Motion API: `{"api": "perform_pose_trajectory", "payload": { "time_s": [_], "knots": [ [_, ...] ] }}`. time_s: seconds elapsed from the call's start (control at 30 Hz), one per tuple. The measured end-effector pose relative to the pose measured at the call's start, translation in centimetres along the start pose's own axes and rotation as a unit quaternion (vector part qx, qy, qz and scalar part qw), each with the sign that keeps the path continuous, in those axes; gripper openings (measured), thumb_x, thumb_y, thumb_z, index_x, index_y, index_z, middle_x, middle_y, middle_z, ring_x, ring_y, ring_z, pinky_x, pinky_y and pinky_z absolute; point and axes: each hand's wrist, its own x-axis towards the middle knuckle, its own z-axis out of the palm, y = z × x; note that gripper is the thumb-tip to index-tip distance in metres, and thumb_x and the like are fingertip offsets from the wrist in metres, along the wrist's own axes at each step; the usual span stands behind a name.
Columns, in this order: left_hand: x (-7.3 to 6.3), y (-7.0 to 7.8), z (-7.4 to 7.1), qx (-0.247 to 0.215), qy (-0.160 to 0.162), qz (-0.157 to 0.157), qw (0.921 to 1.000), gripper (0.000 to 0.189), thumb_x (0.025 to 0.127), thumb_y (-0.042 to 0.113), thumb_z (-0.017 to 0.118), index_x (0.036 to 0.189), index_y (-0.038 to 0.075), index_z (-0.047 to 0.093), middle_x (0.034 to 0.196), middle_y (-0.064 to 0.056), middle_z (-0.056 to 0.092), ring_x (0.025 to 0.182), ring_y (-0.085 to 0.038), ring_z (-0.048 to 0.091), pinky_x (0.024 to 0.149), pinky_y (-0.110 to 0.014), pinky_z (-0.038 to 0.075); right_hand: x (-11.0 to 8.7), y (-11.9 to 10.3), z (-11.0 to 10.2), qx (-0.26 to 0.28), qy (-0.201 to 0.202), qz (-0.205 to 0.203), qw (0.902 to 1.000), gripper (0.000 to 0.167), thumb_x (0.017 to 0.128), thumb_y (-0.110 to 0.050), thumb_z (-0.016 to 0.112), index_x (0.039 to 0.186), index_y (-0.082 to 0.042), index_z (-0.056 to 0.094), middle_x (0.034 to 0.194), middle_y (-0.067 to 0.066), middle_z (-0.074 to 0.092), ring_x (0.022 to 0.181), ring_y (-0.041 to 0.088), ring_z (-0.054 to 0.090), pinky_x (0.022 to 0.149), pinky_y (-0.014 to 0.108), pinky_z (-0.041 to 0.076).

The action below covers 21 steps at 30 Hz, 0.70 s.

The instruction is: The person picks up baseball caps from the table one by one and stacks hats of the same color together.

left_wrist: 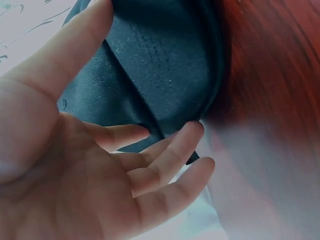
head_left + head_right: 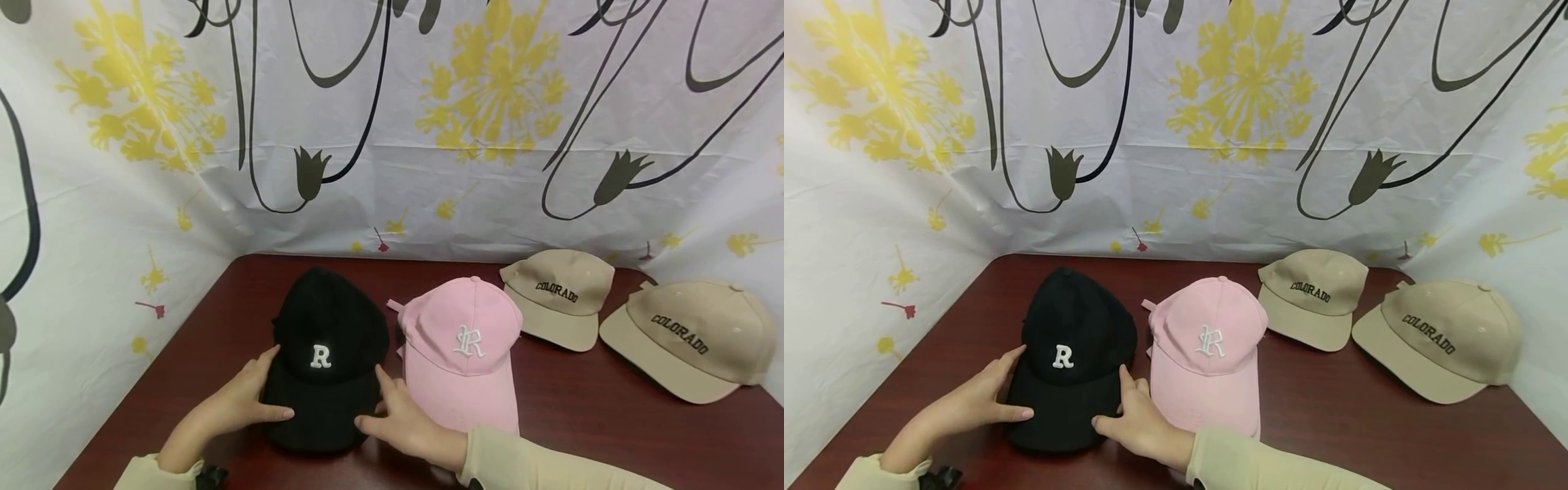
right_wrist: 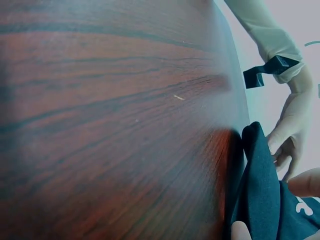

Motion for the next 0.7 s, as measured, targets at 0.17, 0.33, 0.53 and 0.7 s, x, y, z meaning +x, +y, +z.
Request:
{"api": "perform_pose_trajectory", "payload": {
  "time_s": [0.17,0.33,0.53,0.7],
  "knots": [
    [0.04,0.02,0.20,0.018,0.000,-0.007,0.9998,0.105,0.069,0.031,0.080,0.138,-0.013,0.015,0.128,-0.034,0.033,0.117,-0.044,0.036,0.089,-0.055,0.036,-0.01,-0.07,-0.03,0.009,-0.012,0.006,0.9999,0.087,0.077,-0.023,0.067,0.141,0.010,0.018,0.101,0.014,0.040,0.085,0.020,0.051,0.073,0.029,0.043],
    [0.09,-0.07,0.35,0.031,0.001,-0.016,0.9994,0.105,0.068,0.033,0.080,0.139,-0.012,0.016,0.128,-0.034,0.033,0.117,-0.046,0.035,0.088,-0.057,0.035,0.14,0.10,-0.09,0.008,-0.021,0.006,0.9997,0.088,0.077,-0.023,0.067,0.140,0.011,0.018,0.101,0.014,0.041,0.084,0.019,0.051,0.072,0.028,0.043],
    [0.15,-0.07,0.36,0.033,0.000,-0.022,0.9992,0.105,0.068,0.033,0.081,0.138,-0.011,0.017,0.128,-0.035,0.033,0.118,-0.049,0.033,0.088,-0.058,0.033,0.41,0.16,-0.45,0.002,-0.033,0.011,0.9994,0.085,0.077,-0.024,0.067,0.139,0.012,0.021,0.097,0.013,0.044,0.081,0.016,0.053,0.070,0.027,0.044],
    [0.28,-0.02,0.40,0.031,-0.006,-0.031,0.9990,0.105,0.068,0.034,0.080,0.139,-0.011,0.017,0.131,-0.036,0.031,0.119,-0.050,0.032,0.088,-0.059,0.033,0.44,0.09,-0.61,0.008,-0.036,0.018,0.9992,0.085,0.076,-0.024,0.067,0.139,0.012,0.022,0.095,0.012,0.045,0.081,0.016,0.055,0.067,0.026,0.044]
  ]
}}
